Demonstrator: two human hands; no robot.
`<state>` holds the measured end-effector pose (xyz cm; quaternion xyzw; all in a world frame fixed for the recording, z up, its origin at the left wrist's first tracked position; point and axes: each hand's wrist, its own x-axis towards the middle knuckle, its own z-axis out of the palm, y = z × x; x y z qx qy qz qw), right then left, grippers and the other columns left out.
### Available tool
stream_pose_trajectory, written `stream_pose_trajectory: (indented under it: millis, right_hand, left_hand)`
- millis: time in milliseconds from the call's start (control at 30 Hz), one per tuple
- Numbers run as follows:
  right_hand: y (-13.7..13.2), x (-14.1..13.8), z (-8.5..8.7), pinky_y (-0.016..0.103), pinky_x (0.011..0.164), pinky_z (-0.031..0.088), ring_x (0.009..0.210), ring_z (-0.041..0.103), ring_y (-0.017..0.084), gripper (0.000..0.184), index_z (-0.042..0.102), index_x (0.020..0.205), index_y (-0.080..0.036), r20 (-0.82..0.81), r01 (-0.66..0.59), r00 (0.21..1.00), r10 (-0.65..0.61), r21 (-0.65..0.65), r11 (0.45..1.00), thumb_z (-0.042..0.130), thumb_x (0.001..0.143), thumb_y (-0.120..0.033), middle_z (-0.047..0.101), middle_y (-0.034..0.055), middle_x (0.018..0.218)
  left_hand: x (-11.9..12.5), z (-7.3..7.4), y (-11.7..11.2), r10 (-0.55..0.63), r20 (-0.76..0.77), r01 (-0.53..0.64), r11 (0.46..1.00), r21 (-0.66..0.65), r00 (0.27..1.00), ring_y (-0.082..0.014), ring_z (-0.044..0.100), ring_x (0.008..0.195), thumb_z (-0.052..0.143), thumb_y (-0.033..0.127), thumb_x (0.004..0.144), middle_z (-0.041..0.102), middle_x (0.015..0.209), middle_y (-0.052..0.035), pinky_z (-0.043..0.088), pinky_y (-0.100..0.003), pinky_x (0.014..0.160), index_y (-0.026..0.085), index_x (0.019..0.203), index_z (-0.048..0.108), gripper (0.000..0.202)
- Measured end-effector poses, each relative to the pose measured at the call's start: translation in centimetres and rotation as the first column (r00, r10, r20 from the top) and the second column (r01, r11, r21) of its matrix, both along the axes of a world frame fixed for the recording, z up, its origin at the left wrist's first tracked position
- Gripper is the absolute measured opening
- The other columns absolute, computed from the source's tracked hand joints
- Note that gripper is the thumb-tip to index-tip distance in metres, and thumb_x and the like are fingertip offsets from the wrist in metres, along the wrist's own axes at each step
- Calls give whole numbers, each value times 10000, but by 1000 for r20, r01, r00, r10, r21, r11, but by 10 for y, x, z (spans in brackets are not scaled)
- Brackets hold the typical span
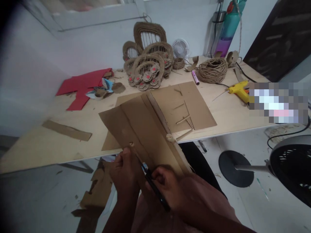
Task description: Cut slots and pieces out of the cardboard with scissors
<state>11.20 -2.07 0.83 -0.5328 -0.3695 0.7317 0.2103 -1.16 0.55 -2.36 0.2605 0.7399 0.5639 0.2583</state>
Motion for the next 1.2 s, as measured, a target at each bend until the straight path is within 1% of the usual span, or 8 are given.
stream_pose_trajectory:
  millis: [67, 133, 167, 267, 433, 767, 1033, 1200]
  right_hand:
    - [2, 4, 13, 213, 448, 317, 500, 463, 118, 271, 565, 727, -237, 92, -55, 994, 55, -5, 998, 666, 653, -477, 532, -49, 546]
    - [3, 5, 17, 213, 447, 324, 520, 478, 126, 259, 586, 753, -246, 116, -77, 990, 78, -12, 997, 672, 656, -471, 548, -42, 564]
    - [2, 4, 15, 214, 452, 333, 527, 478, 127, 266, 590, 771, -250, 86, -81, 993, 82, -20, 997, 677, 660, -476, 551, -40, 575]
    - [-2, -2, -4, 217, 419, 308, 458, 391, 108, 373, 519, 696, -240, -39, 20, 999, -22, -47, 999, 681, 604, -562, 447, -68, 509]
    - [-4, -12, -30, 217, 469, 302, 483, 394, 92, 406, 492, 707, -213, -142, 97, 985, -93, 22, 995, 694, 613, -552, 446, -77, 542]
    - [-6, -18, -41, 194, 434, 242, 444, 309, 60, 455, 460, 695, -201, -178, 102, 980, -89, 68, 992, 709, 626, -575, 388, -101, 519]
    - [-7, -16, -44, 191, 440, 246, 465, 330, 69, 421, 454, 702, -205, -164, 87, 984, -62, 148, 985, 679, 679, -560, 414, -84, 554]
    - [-7, -14, -47, 216, 512, 307, 548, 412, 102, 356, 453, 700, -205, -124, 74, 991, -43, 254, 964, 652, 724, -499, 437, -61, 611]
  left_hand:
    - [1, 1, 1, -3, -20, 3, 1000, 4, 1000, -100, 325, 489, 527, 428, 783, 334, 469, 65, 289, -230, 447, 194, 513, 428, 371]
    - [1, 0, 2, -6, -35, 7, 1000, 11, 999, -104, 326, 495, 520, 429, 780, 337, 471, 61, 298, -232, 451, 198, 511, 419, 369]
    - [1, 0, 2, -6, -43, 7, 1000, 14, 999, -104, 320, 496, 519, 428, 778, 335, 471, 61, 297, -232, 452, 200, 509, 409, 369]
    - [1, -1, 2, -7, -65, 8, 1000, 20, 998, -101, 290, 491, 514, 423, 780, 320, 468, 64, 292, -231, 452, 208, 502, 372, 379]
    - [0, -2, 2, -25, -87, 26, 1000, 16, 996, -108, 305, 499, 524, 423, 771, 325, 474, 59, 291, -234, 456, 210, 500, 387, 370]
    - [0, 5, 3, -17, -66, 17, 1000, -12, 998, -117, 329, 528, 509, 424, 775, 349, 497, 55, 311, -240, 482, 213, 516, 388, 356]
    - [1, 5, 4, -5, -56, 4, 1000, -23, 998, -119, 320, 526, 514, 429, 768, 334, 489, 56, 305, -245, 484, 212, 504, 394, 362]
    - [1, 6, 4, -7, -24, 7, 1000, -18, 1000, -121, 345, 537, 527, 433, 761, 387, 501, 47, 316, -244, 487, 198, 516, 455, 347]
